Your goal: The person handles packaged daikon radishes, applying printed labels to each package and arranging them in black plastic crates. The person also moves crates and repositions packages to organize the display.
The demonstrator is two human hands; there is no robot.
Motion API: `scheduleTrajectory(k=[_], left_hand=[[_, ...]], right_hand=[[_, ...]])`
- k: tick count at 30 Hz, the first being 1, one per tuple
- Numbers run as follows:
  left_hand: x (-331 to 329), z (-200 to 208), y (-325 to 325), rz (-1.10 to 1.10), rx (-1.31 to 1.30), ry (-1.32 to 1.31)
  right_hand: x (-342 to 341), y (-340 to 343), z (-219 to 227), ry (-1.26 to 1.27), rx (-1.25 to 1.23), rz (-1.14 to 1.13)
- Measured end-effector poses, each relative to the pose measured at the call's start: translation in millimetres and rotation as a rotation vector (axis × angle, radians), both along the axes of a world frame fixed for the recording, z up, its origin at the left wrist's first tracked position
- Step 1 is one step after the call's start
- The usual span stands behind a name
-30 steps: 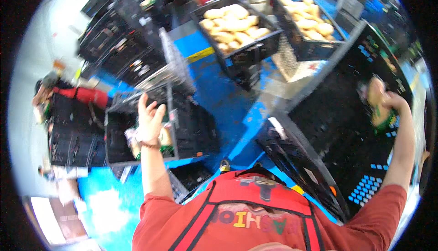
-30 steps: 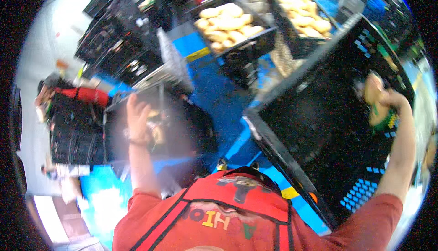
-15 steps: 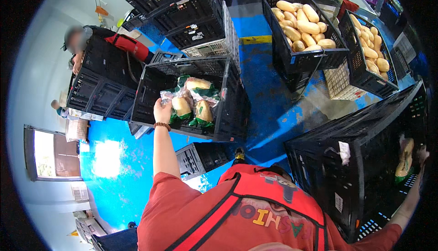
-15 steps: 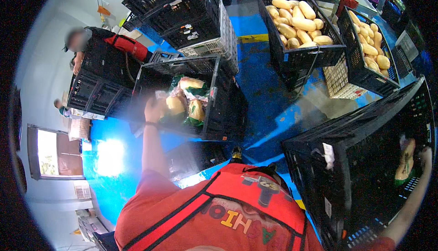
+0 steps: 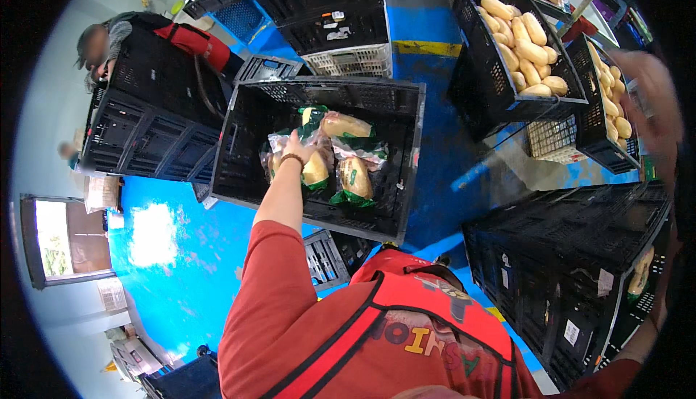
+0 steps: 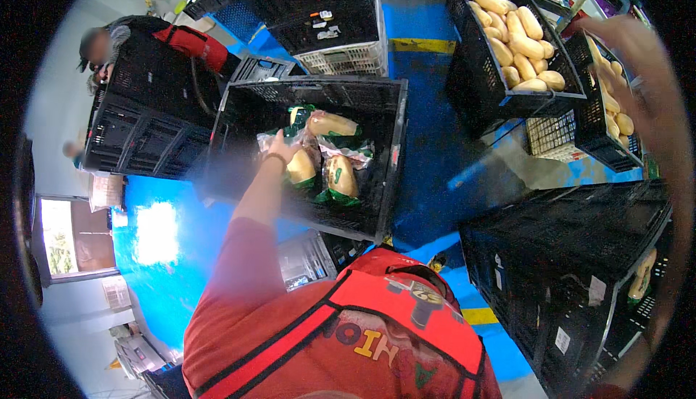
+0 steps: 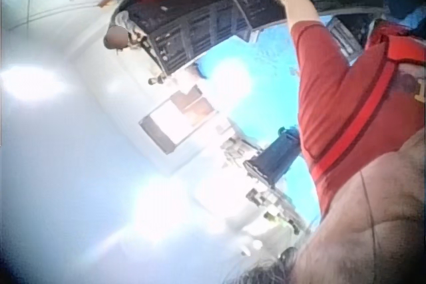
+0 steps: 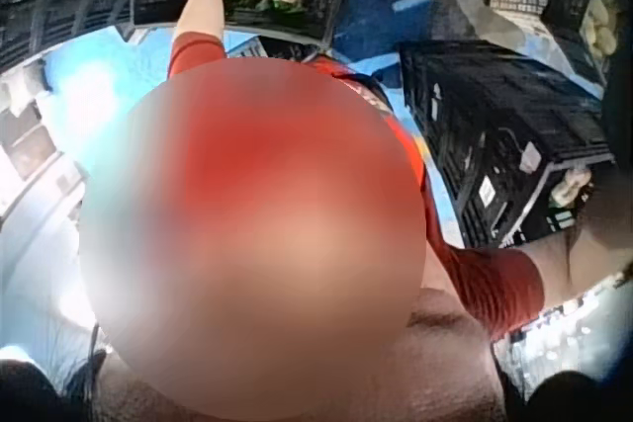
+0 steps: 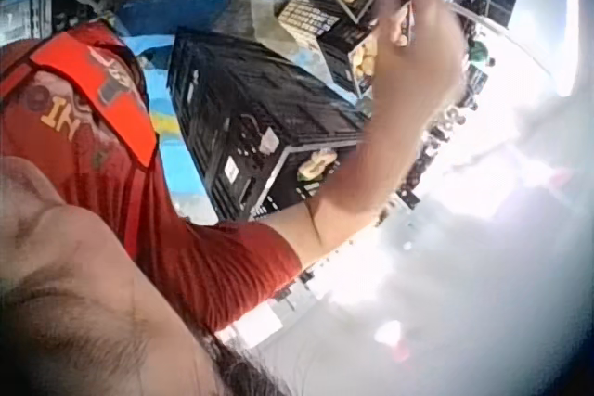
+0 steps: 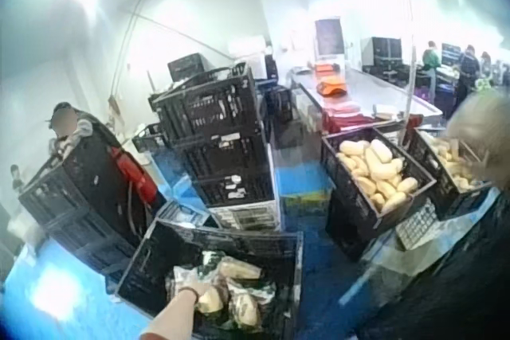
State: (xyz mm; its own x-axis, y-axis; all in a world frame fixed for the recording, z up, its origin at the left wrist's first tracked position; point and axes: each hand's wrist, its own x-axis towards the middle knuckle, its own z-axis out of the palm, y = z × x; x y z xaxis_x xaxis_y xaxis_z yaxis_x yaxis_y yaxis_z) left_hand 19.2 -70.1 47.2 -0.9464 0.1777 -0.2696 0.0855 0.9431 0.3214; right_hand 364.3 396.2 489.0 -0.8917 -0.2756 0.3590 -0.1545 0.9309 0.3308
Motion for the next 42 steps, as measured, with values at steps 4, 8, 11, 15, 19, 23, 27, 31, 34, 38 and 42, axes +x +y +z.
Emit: scheduleTrajectory(k=[4,8,11,15,19,23,27,31,34,38,42], left_hand=[[5,27,45,-0.156,-0.184,-0.164],[40,58,80,-0.474,-0.305,-0.108],[64,31,63,-0.759,-0.122,-0.022],[77,40,55,-0.872,0.139,-0.084],[16,53,10,-0.762,0.282,-0.098],[-41,23,-55,-0.010,0.022,0.131],[-54,-15,-76,0.080,-0.025,-0.289],[-58,-59,-95,-0.253,-0.231,-0.302],[-46,-67,-108,-0.596,-0.409,-0.430],[-6,1,-91,-0.693,-0.327,-0.769],[-12,33,-131,-0.229,0.252,-0.131]], right_hand=[[-77,-115,-51,-0.377,-0.047,0.123],[-134,-151,-121,-0.527,0.007,0.193],[-163,-180,-174,-0.610,-0.129,0.255],[-176,-214,-253,-0.677,-0.393,0.245],[-162,-239,-317,-0.757,-0.558,0.197],[-139,-247,-340,-0.822,-0.642,-0.002],[-130,-251,-355,-0.735,-0.514,-0.017],[-132,-251,-357,-0.621,-0.591,-0.035],[-133,-252,-356,-0.643,-0.578,-0.049],[-130,-248,-355,-0.567,-0.675,-0.031],[-119,-235,-345,-0.091,-1.015,-0.054]])
